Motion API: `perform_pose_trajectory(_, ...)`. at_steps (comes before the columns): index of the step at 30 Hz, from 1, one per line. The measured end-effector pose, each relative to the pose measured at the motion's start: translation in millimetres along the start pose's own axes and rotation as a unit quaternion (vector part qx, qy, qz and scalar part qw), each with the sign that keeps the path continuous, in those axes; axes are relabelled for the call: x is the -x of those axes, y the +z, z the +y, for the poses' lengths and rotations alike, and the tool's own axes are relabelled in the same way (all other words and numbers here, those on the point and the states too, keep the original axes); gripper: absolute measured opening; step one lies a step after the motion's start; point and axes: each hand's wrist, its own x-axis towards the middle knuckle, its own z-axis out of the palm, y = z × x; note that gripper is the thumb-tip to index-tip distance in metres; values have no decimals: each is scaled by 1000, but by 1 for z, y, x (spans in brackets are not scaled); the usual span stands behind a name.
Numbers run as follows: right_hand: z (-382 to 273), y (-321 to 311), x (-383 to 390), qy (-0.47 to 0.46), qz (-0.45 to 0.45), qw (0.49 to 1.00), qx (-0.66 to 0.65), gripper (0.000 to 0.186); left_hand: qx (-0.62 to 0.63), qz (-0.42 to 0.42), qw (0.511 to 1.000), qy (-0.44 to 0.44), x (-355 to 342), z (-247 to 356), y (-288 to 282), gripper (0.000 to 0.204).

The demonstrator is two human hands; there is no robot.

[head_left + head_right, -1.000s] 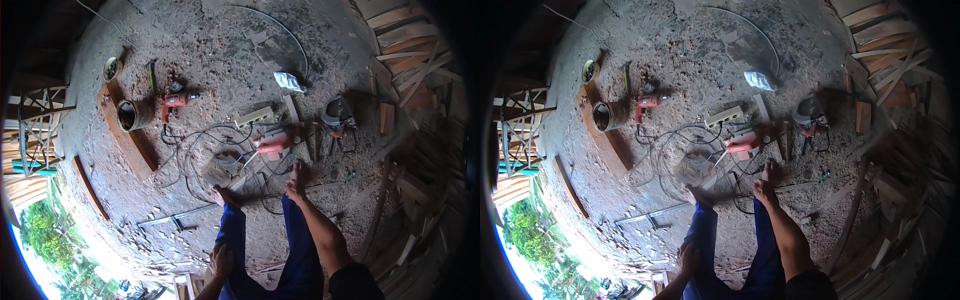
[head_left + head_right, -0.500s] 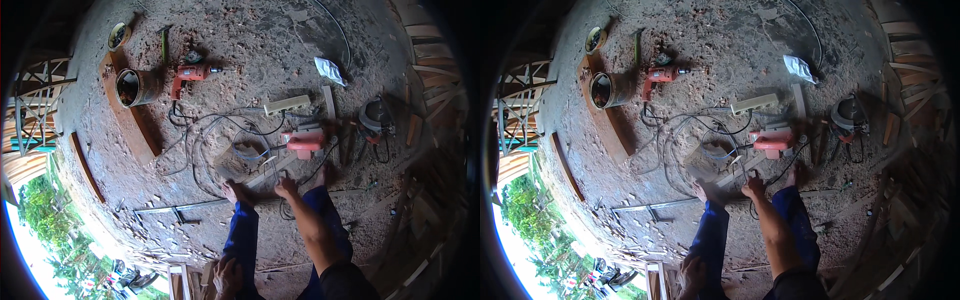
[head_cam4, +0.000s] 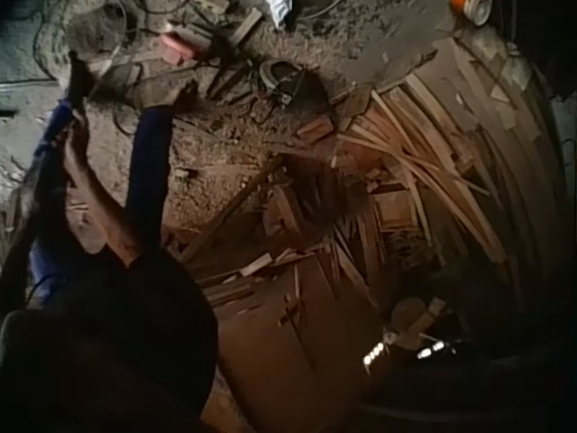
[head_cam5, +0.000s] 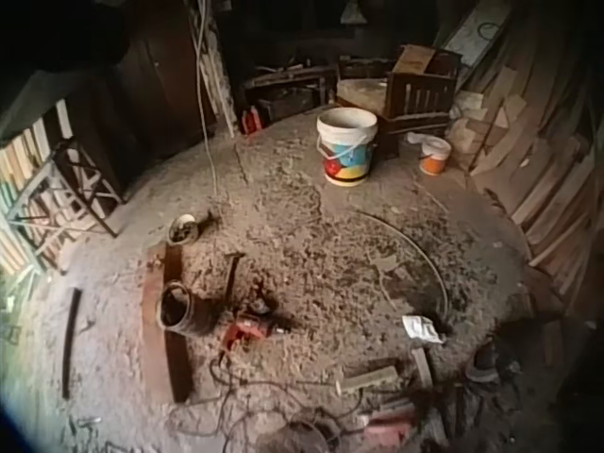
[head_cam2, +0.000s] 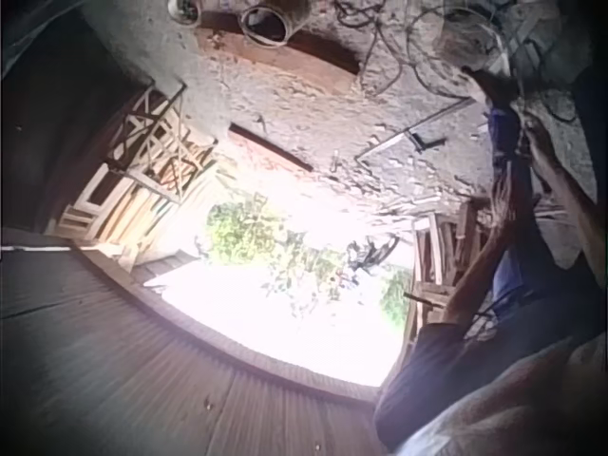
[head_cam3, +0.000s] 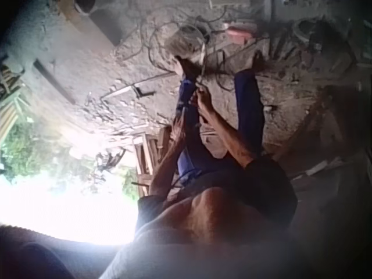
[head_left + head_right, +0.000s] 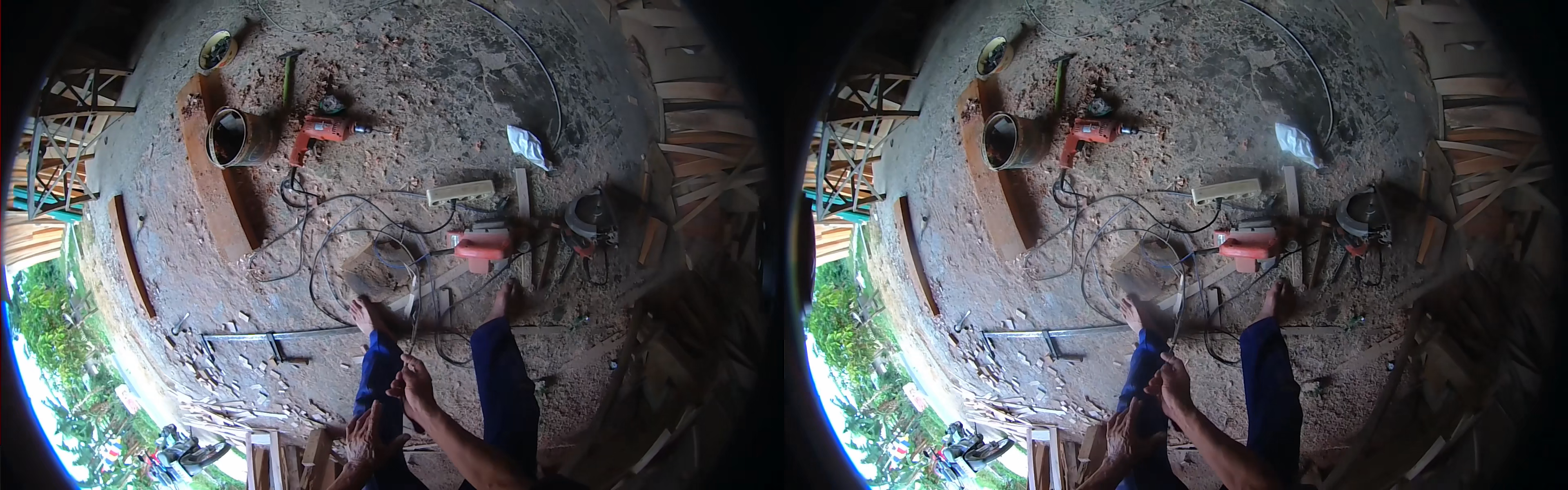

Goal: The person uses a circular saw to cut a wooden frame piece, marks a measurement with a pencil, and checks the fit of the cut components.

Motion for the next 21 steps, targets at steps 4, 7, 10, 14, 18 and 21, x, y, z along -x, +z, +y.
perform_pose_trajectory(4, 10, 32, 17, 19, 22, 981, -190, 25, 126, 88, 985, 84, -9, 10, 4, 71)
perform_pose_trajectory(7, 9, 40, 23, -196, -22, 972, 128, 41, 99, 32, 992, -71, 1, -6, 27, 48)
perform_pose_trajectory(10, -12, 7, 19, -470, -110, 590, 647, 60, 69, 81, 993, -41, 2, -8, 35, 31)
perform_pose_trajectory(14, -90, 9, 53, -392, -285, 350, 802, 42, 44, 101, 994, 9, 0, -6, 35, 34)
perform_pose_trajectory(18, -43, -43, 50, -528, -416, 145, 726, 49, 66, 93, 993, 31, 8, -18, 51, 44)
perform_pose_trajectory(21, -36, -74, 0, -361, -490, 165, 776, 51, 175, 156, 972, -31, -4, -4, 49, 71)
